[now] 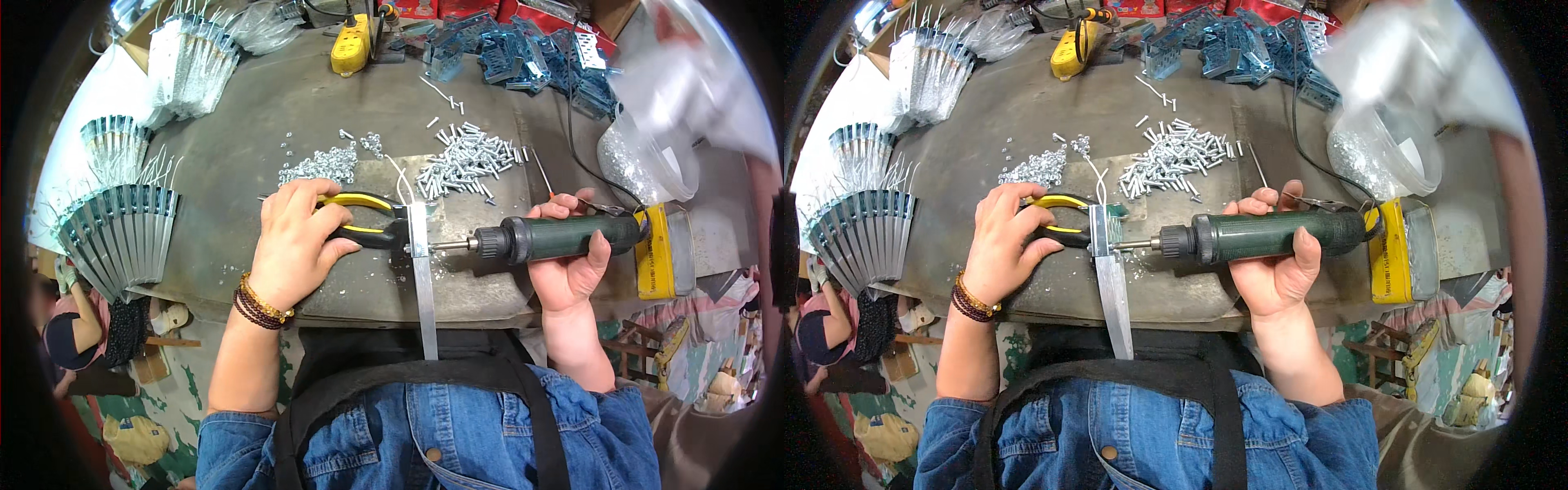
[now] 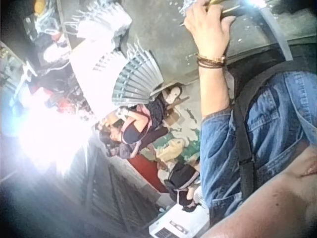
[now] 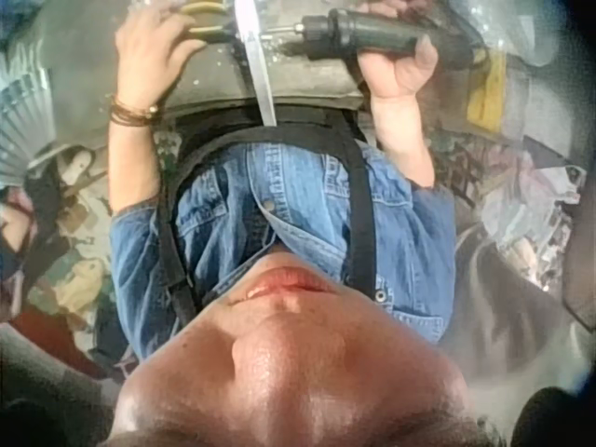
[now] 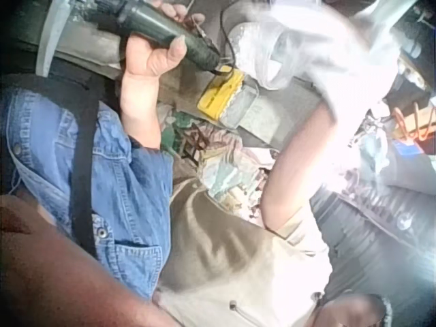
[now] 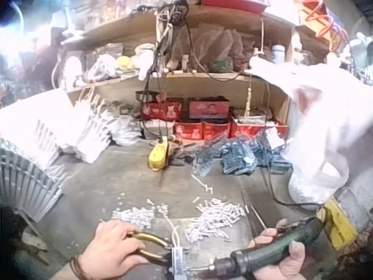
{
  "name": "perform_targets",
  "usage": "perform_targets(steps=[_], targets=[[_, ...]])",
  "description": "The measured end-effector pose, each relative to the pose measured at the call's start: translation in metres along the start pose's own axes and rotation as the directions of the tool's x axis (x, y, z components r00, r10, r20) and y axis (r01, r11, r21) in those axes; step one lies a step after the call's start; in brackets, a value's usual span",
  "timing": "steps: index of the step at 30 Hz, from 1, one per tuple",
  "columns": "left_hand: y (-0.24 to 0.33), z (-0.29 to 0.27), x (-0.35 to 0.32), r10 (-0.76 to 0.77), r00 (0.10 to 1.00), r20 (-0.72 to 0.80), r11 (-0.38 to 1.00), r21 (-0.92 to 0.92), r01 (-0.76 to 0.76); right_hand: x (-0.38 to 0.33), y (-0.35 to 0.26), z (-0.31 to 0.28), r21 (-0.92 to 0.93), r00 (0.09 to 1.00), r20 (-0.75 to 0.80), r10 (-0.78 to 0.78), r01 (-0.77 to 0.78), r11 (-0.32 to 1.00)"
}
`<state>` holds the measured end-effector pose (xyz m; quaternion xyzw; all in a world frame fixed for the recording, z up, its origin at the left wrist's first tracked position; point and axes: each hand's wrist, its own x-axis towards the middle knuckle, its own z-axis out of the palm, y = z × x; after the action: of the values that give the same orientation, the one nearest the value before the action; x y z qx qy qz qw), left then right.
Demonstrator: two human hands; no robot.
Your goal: Assembling small metal components using screws and a power screwdriver.
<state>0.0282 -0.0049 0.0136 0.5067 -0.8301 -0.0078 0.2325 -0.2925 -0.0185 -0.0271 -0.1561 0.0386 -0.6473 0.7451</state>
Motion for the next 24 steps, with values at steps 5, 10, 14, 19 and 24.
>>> perform_targets(steps=[5, 10, 14, 19, 24], targets=[[0.021, -0.001, -0.004, -0.083, 0.994, -0.07, 0.939, -0.341, 0.055, -0.001, 0.0, 0.0, 0.004, 1.0, 0.016, 0.009, -0.009, 1.0], [0.05, 0.008, 0.004, -0.173, 0.966, 0.191, 0.694, -0.673, 0.257, -0.003, 0.001, 0.0, -0.006, 1.0, 0.014, 0.005, -0.005, 1.0], [0.056, 0.014, 0.006, -0.195, 0.937, 0.289, 0.441, -0.828, 0.347, -0.003, 0.0, -0.001, 0.021, 0.999, 0.032, 0.01, -0.011, 1.0], [0.056, 0.015, 0.006, -0.195, 0.928, 0.318, 0.422, -0.827, 0.372, 0.0, 0.0, -0.004, 0.009, 0.997, 0.074, -0.01, 0.009, 1.0], [0.026, 0.011, 0.002, -0.161, 0.987, 0.025, 0.743, -0.655, 0.138, 0.0, -0.001, -0.002, 0.011, 0.999, 0.055, 0.001, -0.002, 1.0]])
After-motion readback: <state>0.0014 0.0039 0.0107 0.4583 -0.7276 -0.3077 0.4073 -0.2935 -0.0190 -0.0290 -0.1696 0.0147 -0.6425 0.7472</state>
